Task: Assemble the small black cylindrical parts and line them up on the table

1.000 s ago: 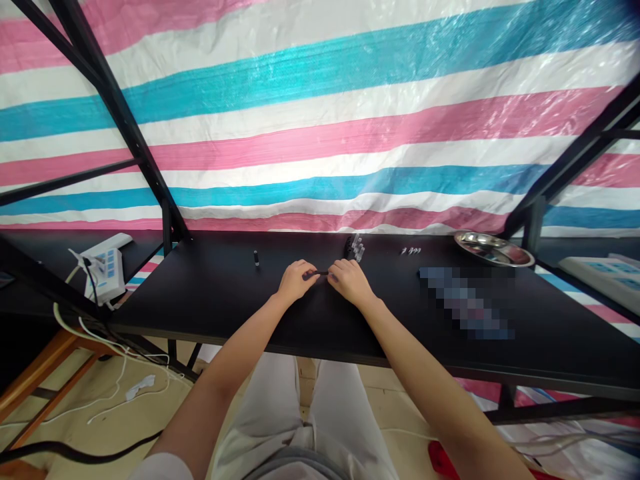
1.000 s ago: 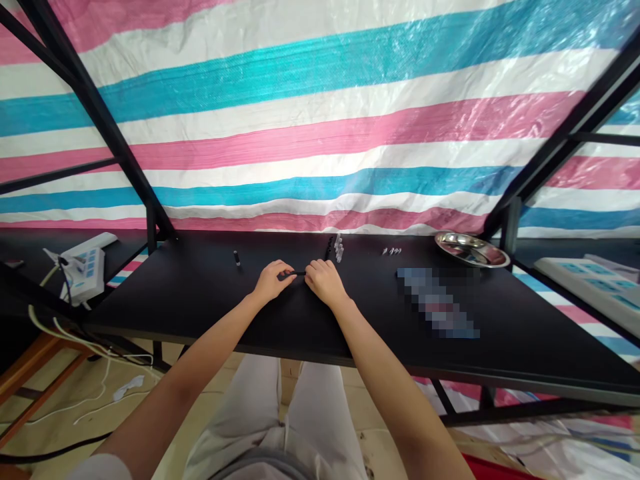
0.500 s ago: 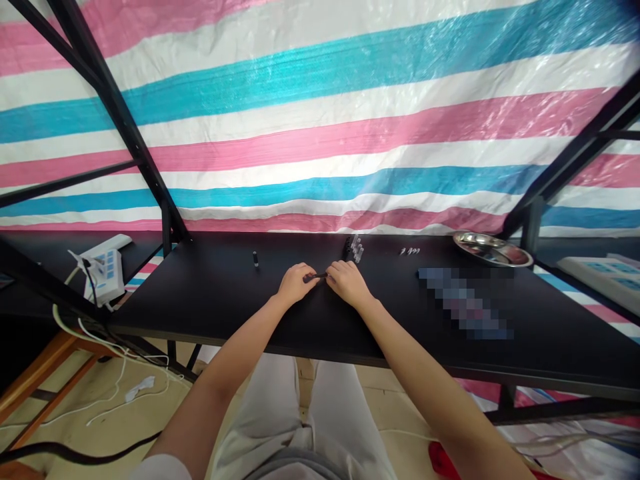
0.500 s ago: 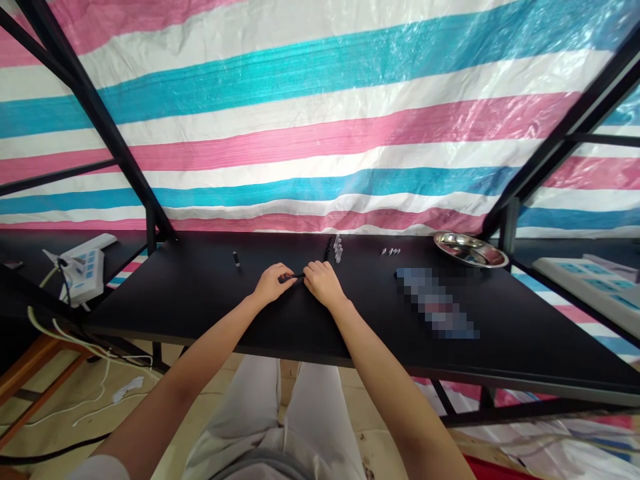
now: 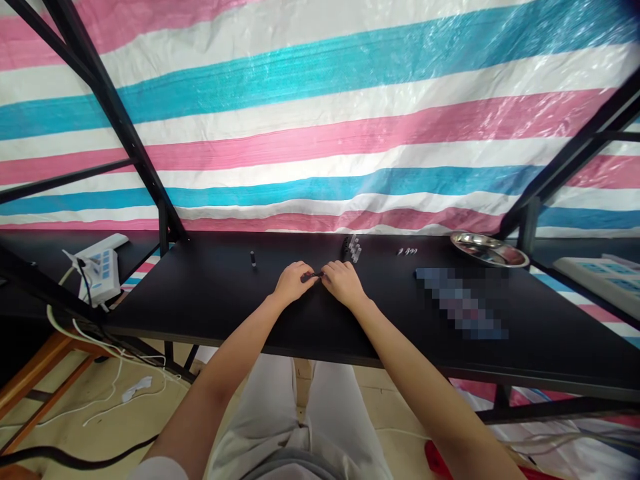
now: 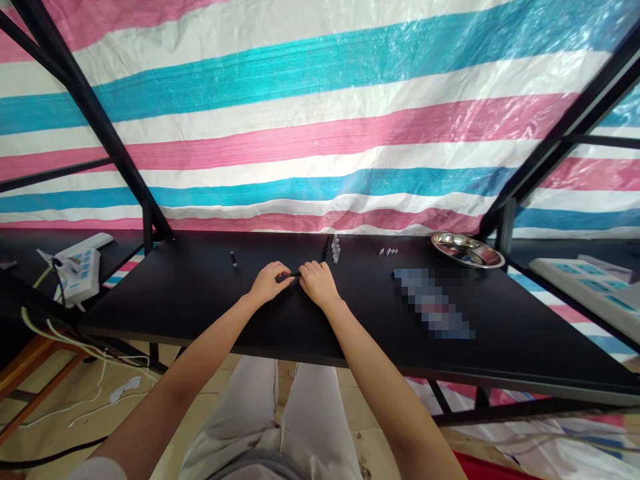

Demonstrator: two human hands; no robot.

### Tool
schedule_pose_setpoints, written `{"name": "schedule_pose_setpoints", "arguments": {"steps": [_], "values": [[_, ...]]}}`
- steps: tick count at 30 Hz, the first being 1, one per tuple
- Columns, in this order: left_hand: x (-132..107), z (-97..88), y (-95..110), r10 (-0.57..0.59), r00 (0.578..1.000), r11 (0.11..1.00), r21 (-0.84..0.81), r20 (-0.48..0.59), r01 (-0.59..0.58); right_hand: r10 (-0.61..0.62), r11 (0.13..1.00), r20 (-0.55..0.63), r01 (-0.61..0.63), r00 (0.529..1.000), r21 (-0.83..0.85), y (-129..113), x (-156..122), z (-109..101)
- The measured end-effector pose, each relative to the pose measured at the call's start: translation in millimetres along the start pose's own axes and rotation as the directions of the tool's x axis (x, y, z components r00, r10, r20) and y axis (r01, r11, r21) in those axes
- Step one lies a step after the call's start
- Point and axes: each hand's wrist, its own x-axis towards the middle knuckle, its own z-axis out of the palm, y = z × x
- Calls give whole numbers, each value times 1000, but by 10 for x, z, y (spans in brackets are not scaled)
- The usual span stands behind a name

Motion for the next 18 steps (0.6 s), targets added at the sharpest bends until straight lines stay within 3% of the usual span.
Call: {"name": "schedule_pose_setpoints", "arguments": {"steps": [4, 7, 10, 13, 15, 18], "values": [[28, -106, 38, 49, 994, 999, 15, -97, -48, 25, 999, -11, -25, 1000, 31, -9, -1, -8], [58, -303, 29, 22, 933, 1000, 29, -360, -12, 68, 992, -24, -65, 997, 105, 5, -6, -6], [48, -581, -103, -74, 772, 997, -38, -631, 64, 134, 959, -21, -124, 991, 254, 16, 7, 0], [-26, -853, -362, -289, 557, 957, -234, -779, 170, 197, 877, 3, -177, 980, 446, -16, 81, 13], [-99, -997, -557, -463, 419, 885, -432, -781, 174, 226, 796, 57, -218, 972, 564, -76, 183, 29], [-202, -1144, -779, -695, 272, 717, -672, -666, 185, 224, 678, 196, -297, 955, 673, -229, 412, 72]]}}
